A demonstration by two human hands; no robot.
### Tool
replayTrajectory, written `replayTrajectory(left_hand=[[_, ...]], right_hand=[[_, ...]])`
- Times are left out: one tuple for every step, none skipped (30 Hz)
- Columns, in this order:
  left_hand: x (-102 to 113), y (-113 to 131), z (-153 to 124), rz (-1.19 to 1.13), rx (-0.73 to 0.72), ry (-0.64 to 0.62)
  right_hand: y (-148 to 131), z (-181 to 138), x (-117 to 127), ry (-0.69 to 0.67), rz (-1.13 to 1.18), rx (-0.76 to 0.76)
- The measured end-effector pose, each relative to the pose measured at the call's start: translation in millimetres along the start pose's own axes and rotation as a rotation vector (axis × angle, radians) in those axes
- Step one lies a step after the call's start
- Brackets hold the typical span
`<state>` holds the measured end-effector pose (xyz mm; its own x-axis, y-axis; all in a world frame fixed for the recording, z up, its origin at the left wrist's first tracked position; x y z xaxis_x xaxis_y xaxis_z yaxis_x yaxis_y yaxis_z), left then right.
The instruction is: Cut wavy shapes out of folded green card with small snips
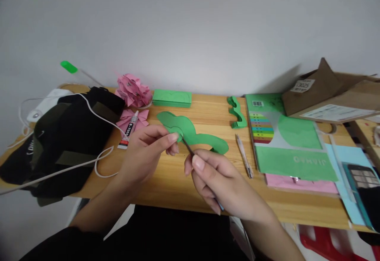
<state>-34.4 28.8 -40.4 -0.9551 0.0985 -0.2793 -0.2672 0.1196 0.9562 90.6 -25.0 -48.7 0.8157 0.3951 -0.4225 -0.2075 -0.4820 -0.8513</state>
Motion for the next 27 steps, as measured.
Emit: replayTrajectory(left_hand=[[-1,1,-1,0.009,-0.001,-0.005],[-1,2,-2,0.016,-0.002,-0.009],[-2,2,-3,0.021,-0.002,-0.013],[-2,3,-4,0.021,-0.001,-0.016],[-3,4,-4,0.018,-0.002,-0.021],[-3,5,-5,0.012,-0.006,-0.022],[-3,6,-6,0.008,-0.012,-0.019],[-3,7,-6,0.009,-0.021,-0.015],[-3,8,-7,0.015,-0.03,-0.008],[-3,8,-8,0.025,-0.038,0.0],[-3,9,-8,0.038,-0.043,0.007],[-3,10,-9,0.047,-0.047,0.016],[-3,10,-9,0.048,-0.05,0.019],[-3,10,-9,0.041,-0.053,0.021],[-4,11,-9,0.029,-0.055,0.019],[-4,11,-9,0.013,-0.057,0.014],[-5,11,-10,0.0,-0.057,0.008],[-5,10,-10,-0.007,-0.053,0.003],[-6,10,-10,-0.009,-0.046,0.002],[-6,9,-10,-0.008,-0.038,0.004],[-5,8,-10,-0.006,-0.031,0.007],[-5,8,-10,-0.006,-0.027,0.011],[-5,8,-10,-0.009,-0.025,0.014],[-5,8,-10,-0.014,-0.025,0.015],[-5,7,-11,-0.017,-0.024,0.016],[-5,7,-11,-0.019,-0.024,0.017],[-5,7,-11,-0.021,-0.022,0.017]], right_hand=[[-1,1,-1,0.014,0.004,0.006],[-2,2,-1,0.033,0.01,0.014],[-3,3,-2,0.054,0.018,0.023],[-3,3,-2,0.072,0.028,0.031],[-4,4,-4,0.086,0.04,0.038],[-4,4,-5,0.097,0.052,0.042],[-4,5,-6,0.106,0.061,0.044],[-5,5,-7,0.112,0.067,0.048],[-5,6,-8,0.117,0.068,0.055],[-6,6,-9,0.121,0.066,0.062],[-7,6,-9,0.126,0.064,0.073],[-7,6,-10,0.128,0.064,0.083],[-8,6,-10,0.129,0.065,0.09],[-8,7,-10,0.132,0.067,0.094],[-8,7,-10,0.136,0.07,0.092],[-8,7,-11,0.138,0.072,0.091],[-8,7,-11,0.142,0.07,0.088],[-7,7,-11,0.145,0.066,0.085],[-7,7,-10,0.148,0.061,0.085],[-7,7,-10,0.15,0.057,0.086],[-7,7,-10,0.153,0.052,0.087],[-7,7,-10,0.155,0.049,0.089],[-7,7,-10,0.156,0.049,0.091],[-7,7,-10,0.154,0.05,0.094],[-7,7,-11,0.152,0.053,0.097],[-6,8,-11,0.148,0.056,0.099],[-6,8,-11,0.144,0.061,0.103]])
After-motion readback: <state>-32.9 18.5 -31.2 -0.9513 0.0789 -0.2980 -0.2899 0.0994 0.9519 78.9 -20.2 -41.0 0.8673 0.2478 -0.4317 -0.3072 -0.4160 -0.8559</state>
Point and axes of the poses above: each hand's wrist, its own z-axis towards the middle knuckle, its own x-axis out of the back of the hand, y = z × x, the point moved 7 cm from there along z, towards the middle knuckle, and after that the axes turned 4 degrees about z, right-handed, at the moved point
